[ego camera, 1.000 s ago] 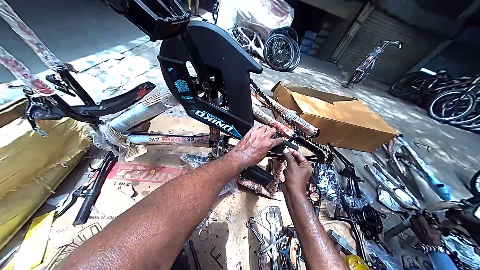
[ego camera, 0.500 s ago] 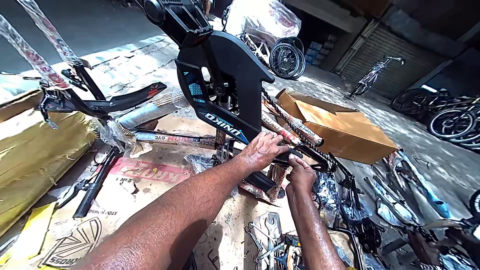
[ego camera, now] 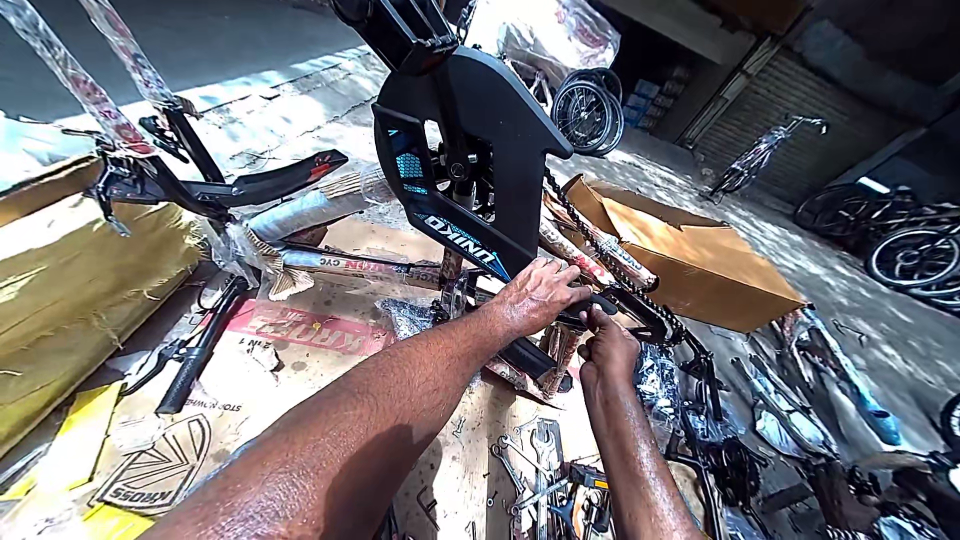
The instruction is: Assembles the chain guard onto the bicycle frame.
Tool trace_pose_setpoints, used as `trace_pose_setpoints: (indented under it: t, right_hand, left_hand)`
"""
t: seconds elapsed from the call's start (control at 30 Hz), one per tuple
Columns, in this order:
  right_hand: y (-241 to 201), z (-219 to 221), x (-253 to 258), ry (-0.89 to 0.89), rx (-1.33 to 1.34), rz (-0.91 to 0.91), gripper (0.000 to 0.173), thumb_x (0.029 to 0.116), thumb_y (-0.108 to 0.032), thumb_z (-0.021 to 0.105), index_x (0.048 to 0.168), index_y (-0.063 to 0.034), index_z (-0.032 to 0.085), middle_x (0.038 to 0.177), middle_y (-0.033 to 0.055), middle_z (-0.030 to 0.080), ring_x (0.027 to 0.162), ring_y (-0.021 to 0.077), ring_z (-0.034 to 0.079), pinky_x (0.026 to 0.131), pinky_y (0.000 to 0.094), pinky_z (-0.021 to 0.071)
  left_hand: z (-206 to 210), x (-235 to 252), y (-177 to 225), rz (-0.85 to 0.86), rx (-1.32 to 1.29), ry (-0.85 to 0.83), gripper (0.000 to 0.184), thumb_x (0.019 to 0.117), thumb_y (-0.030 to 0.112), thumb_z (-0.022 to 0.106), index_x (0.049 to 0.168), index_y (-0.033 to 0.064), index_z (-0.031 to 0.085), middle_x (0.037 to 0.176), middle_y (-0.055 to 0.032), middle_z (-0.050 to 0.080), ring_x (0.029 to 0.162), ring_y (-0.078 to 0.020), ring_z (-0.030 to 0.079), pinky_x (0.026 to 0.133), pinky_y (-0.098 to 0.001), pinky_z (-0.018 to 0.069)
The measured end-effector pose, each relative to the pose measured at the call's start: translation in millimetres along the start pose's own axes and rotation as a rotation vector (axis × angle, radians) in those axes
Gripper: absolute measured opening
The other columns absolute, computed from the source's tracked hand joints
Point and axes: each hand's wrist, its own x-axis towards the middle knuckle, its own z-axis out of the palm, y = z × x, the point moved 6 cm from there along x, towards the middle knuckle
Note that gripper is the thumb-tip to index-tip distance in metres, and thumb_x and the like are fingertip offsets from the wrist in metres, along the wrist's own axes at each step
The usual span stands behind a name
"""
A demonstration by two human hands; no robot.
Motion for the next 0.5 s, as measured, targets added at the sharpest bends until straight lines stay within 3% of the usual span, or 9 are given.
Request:
trace_pose_setpoints:
  t: [0.23, 0.37, 0.5]
  right_hand:
    - [-7.9, 13.4, -2.6, -0.113, 0.140, 0.244, 0.015, 0.1027, -0.013, 0.053, 0.089, -0.0100, 0.058, 0.068, -0.0011, 0.060, 0.039, 0.0008, 0.034, 0.035, 0.0162, 0.0228]
    - [-7.1, 16.7, 0.7, -0.208, 0.354, 0.455, 0.018, 0.1056, -0.016, 0.042, 0.092, -0.0117, 0.053, 0.067, -0.0022, 0.053, 0.038, 0.0004, 0.033, 0.034, 0.0133, 0.0273]
    - [-7.3, 17.3, 0.7, -0.226, 0.446, 0.520, 0.020, 0.1060, -0.019, 0.041, 0.091, -0.0111, 0.052, 0.066, -0.0017, 0.050, 0.039, 0.0013, 0.034, 0.035, 0.0132, 0.0292]
  left_hand:
    - [0.0, -0.2, -1.2, 0.007, -0.021, 0.016, 0.045, 0.0957, -0.002, 0.057, 0.132, 0.0210, 0.070, 0.118, -0.0142, 0.067, 0.109, -0.0335, 0.063, 0.095, -0.0474, 0.0490]
    - [2.0, -0.6, -0.9, 0.013, -0.021, 0.036, 0.044, 0.0955, -0.001, 0.058, 0.132, 0.0216, 0.070, 0.118, -0.0144, 0.068, 0.108, -0.0336, 0.063, 0.095, -0.0477, 0.0491]
    - [3.1, -0.3, -0.1, 0.007, -0.009, 0.025, 0.045, 0.0952, -0.001, 0.058, 0.133, 0.0224, 0.069, 0.115, -0.0132, 0.067, 0.106, -0.0328, 0.063, 0.093, -0.0467, 0.0497]
